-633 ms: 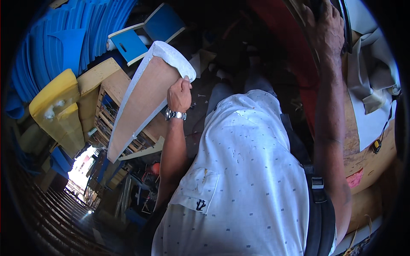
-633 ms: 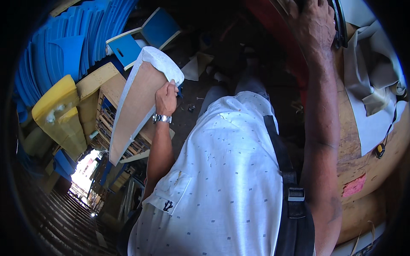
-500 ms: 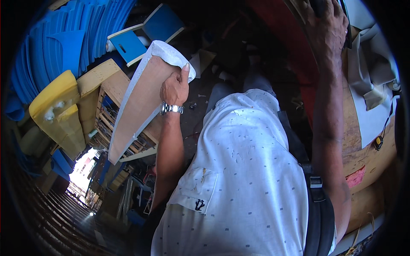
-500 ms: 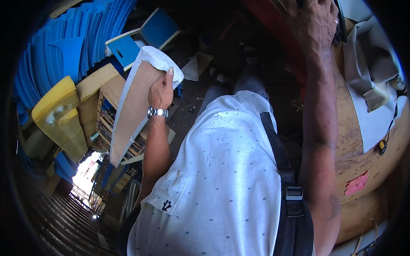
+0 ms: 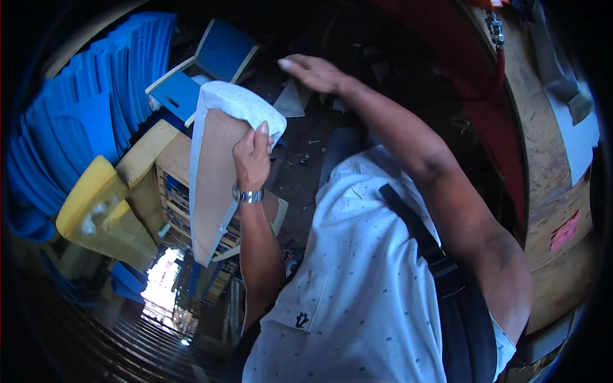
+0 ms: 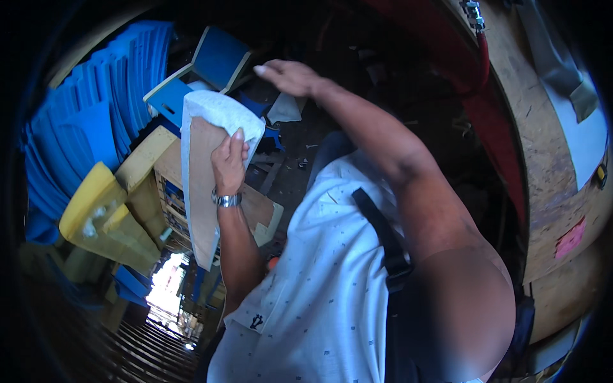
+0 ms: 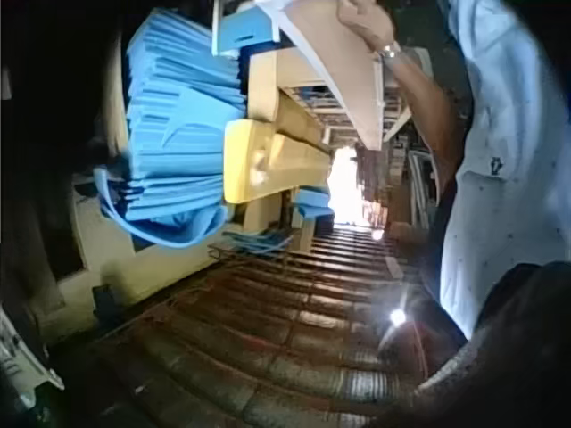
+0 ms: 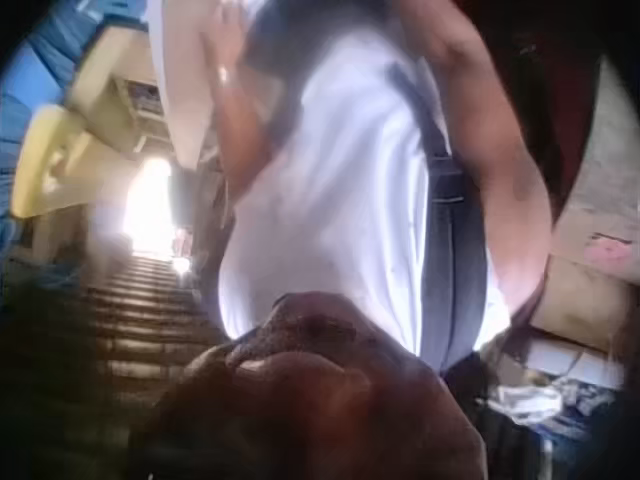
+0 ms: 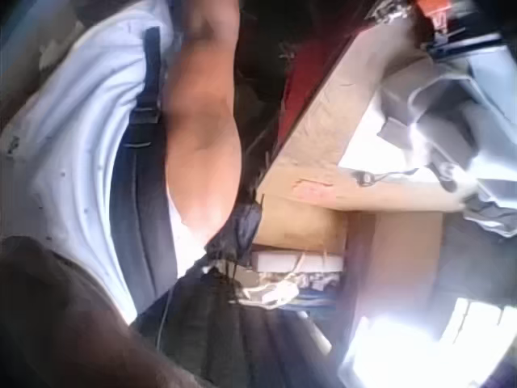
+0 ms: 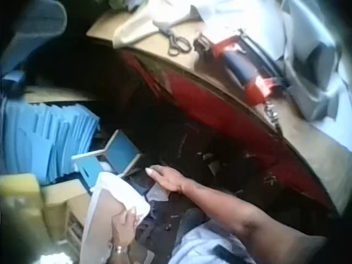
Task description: Stapling fabric onto a wooden panel and preparing foam components for sofa manufacturing.
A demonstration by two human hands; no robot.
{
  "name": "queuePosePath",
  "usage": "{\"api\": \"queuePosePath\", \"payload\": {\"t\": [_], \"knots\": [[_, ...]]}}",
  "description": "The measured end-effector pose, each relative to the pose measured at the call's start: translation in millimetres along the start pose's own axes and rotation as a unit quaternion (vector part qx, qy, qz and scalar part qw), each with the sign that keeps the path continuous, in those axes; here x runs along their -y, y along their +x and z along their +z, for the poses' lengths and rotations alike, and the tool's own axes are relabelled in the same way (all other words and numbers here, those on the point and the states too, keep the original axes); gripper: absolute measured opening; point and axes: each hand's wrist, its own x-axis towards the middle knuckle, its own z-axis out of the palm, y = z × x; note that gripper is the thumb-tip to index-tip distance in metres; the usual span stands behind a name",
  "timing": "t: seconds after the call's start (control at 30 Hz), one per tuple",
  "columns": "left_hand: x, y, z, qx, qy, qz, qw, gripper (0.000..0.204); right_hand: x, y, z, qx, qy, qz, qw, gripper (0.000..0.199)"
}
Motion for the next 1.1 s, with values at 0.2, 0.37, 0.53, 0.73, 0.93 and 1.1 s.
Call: {"api": "queuePosePath", "payload": {"t": [0.2, 0.37, 0.53, 0.73, 0.93, 1.1], "knots": [[-0.9, -1.6, 16.0, -0.002, -0.063, 0.021, 0.998, 0.039, 24.9, 53.2, 59.6, 0.058, 0.042, -0.035, 0.997, 0.088], [14.2, -9.5, 20.9, 0.013, -0.100, 0.019, 0.995, 0.041, 26.2, 18.3, 80.8, 0.135, 0.131, -0.047, 0.981, 0.087], [25.8, -9.1, 18.0, 0.008, -0.116, 0.052, 0.992, 0.039, -2.0, -28.7, 98.6, 0.078, 0.164, -0.104, 0.978, 0.090], [23.4, -12.2, 7.9, -0.012, -0.033, 0.069, 0.997, 0.036, -16.8, -68.3, 95.1, 0.215, 0.514, 0.005, 0.830, 0.085], [30.1, -20.6, 15.1, -0.069, 0.031, 0.067, 0.995, 0.031, -13.4, -68.2, 84.9, 0.212, 0.535, -0.006, 0.818, 0.080], [36.3, -14.6, 13.0, -0.042, -0.028, 0.045, 0.998, 0.030, -3.4, -64.3, 78.6, 0.220, 0.454, -0.030, 0.863, 0.081]]}}
